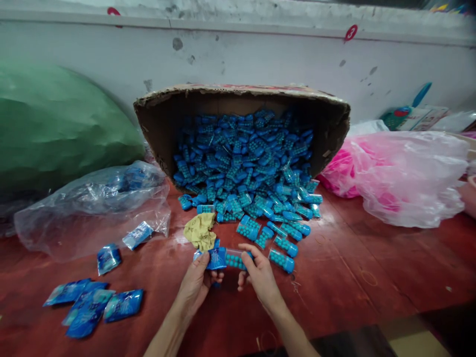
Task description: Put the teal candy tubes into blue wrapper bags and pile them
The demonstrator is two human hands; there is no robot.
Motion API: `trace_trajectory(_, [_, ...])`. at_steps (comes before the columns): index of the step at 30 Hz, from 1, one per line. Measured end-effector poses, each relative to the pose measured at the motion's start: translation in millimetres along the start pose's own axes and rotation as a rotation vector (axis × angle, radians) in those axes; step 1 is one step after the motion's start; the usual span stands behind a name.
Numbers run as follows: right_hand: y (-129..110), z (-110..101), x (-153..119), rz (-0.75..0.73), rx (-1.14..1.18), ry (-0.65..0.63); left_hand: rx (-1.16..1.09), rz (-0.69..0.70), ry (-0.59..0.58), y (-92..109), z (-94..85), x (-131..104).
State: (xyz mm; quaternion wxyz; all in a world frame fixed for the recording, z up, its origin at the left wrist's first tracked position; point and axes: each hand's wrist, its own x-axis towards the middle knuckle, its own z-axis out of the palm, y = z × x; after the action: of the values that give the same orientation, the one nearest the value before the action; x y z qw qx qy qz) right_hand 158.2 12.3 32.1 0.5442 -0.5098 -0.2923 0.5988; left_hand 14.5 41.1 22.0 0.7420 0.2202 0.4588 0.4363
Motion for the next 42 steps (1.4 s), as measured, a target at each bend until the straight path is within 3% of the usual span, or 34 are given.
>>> trace_trajectory(9, [-0.1, -1.1, -1.5, -0.007, 0.028, 0.006, 0.023, 0.01, 0.001, 1.5, 3.9, -1.0])
trace_trajectory(17, [-2.8, -3.0, -10.7, -0.08, -0.173, -0.009, 0.073, 0.037, 0.038, 5.5, 7.6, -2.9])
trace_trajectory(24, [-3.2, -2.8, -7.2, 0.056, -0.009, -0.029, 0.074, 0.076, -0.014, 6.8, 5.2, -2.0])
trace_trajectory(29, [-3.0, -2.9, -7.1, 0.071, -0.013, -0.029, 0.059, 0.067, -0.02, 7.1, 5.7, -2.4])
trace_trajectory(37, [-3.8, -2.3, -13.1, -0.153, -0.285, -0.039, 0.203, 0.136, 0.049, 1.5, 1.0, 3.8])
trace_trajectory(42, [9.3, 1.7, -5.9, -0.088, -0.223, 0.103, 0.103, 0.09, 0.036, 1.0, 13.9, 1.6])
